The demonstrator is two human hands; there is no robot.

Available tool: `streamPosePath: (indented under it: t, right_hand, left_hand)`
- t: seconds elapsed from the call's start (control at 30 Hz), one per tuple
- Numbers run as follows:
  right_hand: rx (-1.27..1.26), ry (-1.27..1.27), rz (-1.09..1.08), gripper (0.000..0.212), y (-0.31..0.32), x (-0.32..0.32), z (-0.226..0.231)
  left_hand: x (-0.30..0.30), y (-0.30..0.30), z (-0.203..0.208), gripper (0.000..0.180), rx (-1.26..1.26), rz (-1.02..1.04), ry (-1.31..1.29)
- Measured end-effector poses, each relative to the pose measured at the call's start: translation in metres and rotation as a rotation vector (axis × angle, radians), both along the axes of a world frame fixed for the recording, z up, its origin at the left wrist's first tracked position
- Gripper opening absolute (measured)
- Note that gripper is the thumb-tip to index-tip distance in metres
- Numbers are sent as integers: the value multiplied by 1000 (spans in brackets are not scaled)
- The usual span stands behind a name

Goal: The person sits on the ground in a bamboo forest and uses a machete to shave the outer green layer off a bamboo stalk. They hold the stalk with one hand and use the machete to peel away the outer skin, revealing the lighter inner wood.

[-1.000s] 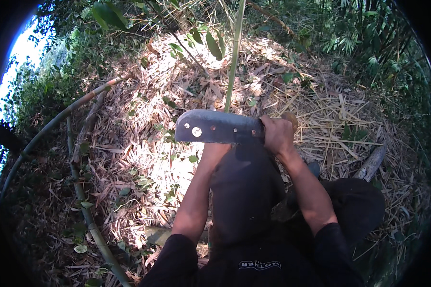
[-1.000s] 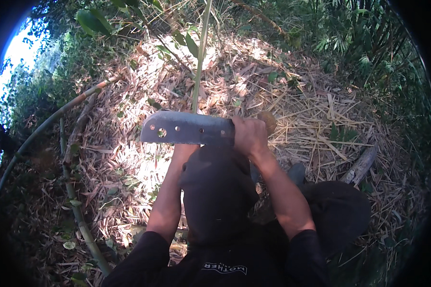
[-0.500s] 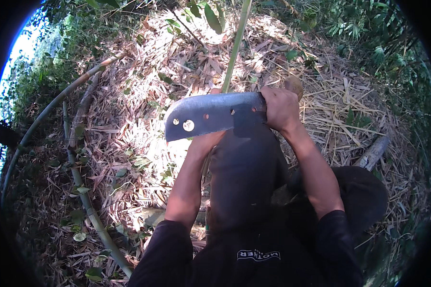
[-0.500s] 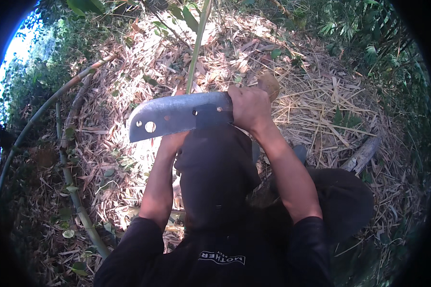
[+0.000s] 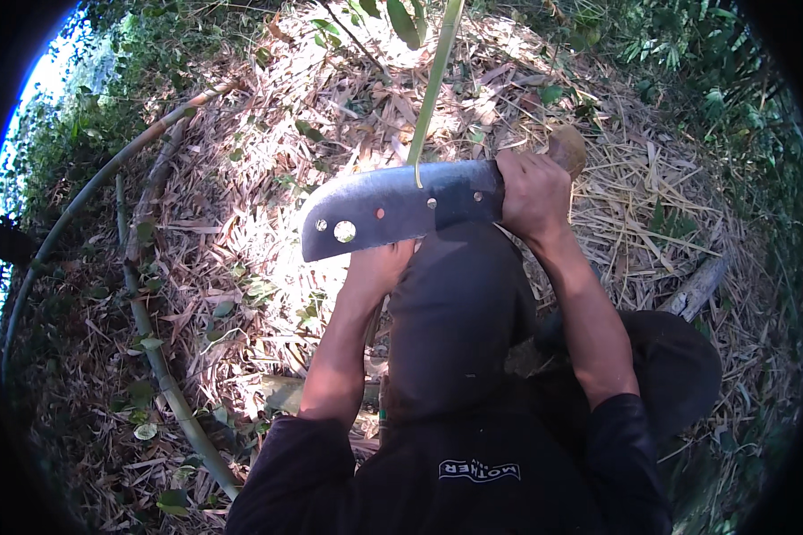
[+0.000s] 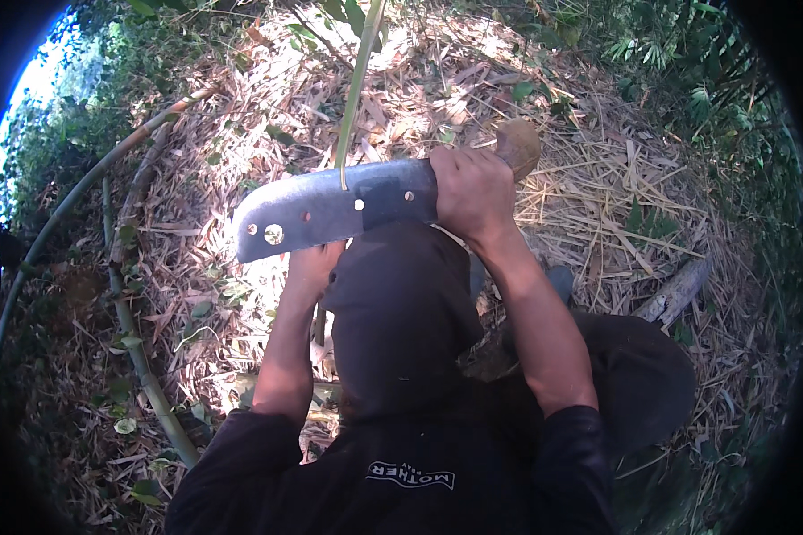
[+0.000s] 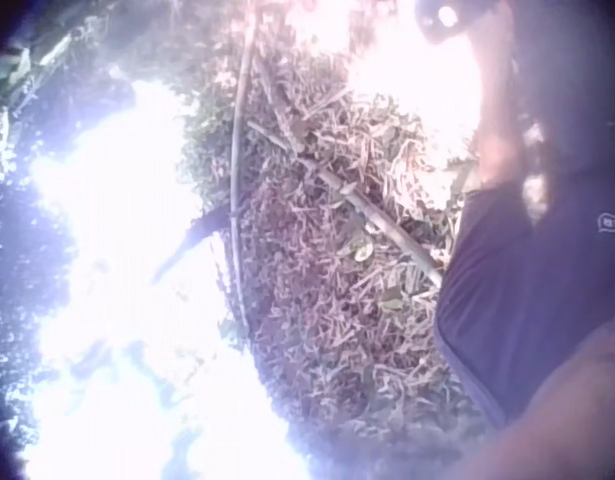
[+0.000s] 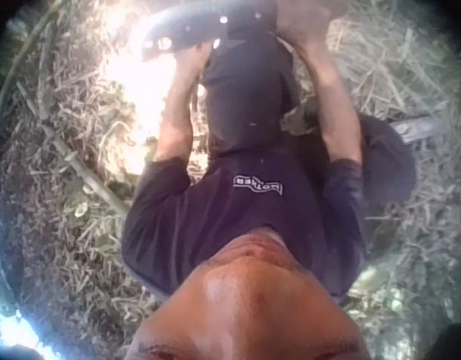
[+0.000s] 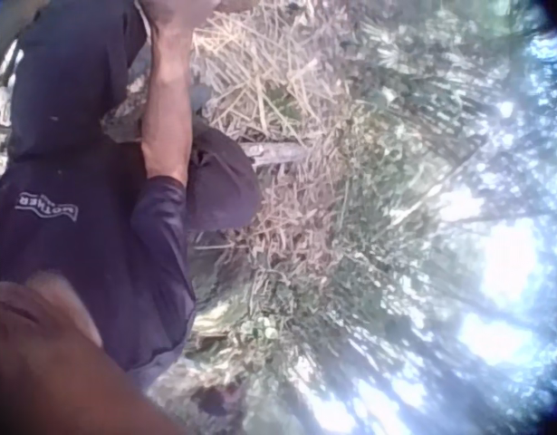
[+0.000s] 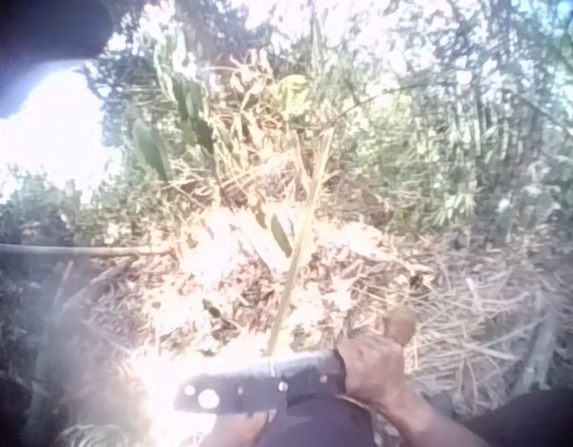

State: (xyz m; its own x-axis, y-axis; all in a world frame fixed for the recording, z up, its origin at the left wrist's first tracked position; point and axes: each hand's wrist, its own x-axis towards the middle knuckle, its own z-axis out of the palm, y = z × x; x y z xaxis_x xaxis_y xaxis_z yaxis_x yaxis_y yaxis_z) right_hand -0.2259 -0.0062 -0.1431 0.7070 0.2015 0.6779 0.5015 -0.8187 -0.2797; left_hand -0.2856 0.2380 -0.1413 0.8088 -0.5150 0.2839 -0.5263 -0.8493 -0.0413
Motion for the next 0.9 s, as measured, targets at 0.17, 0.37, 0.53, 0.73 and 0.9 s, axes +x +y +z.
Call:
streamPosePath:
  t: [0.17, 0.37, 0.53, 0.73, 0.9]
  right_hand:
    - [6, -18, 9, 5, 4, 3, -1]
    - [46, 115, -41, 6, -1, -9, -16]
    - [5, 85, -59, 6, -2, -13, -7]
    - [-6, 88, -32, 8, 1, -5, -1]
    - [-24, 61, 7, 11, 3, -5, 3]
  left_hand:
    - [-6, 11, -5, 32, -26, -17, -83]
    - [-50, -8, 26, 19, -805, 369, 627]
    - [-91, 5, 30, 15, -799, 407, 642]
    - [-122, 19, 36, 20, -748, 400, 652]
    - [-126, 21, 37, 17, -748, 419, 623]
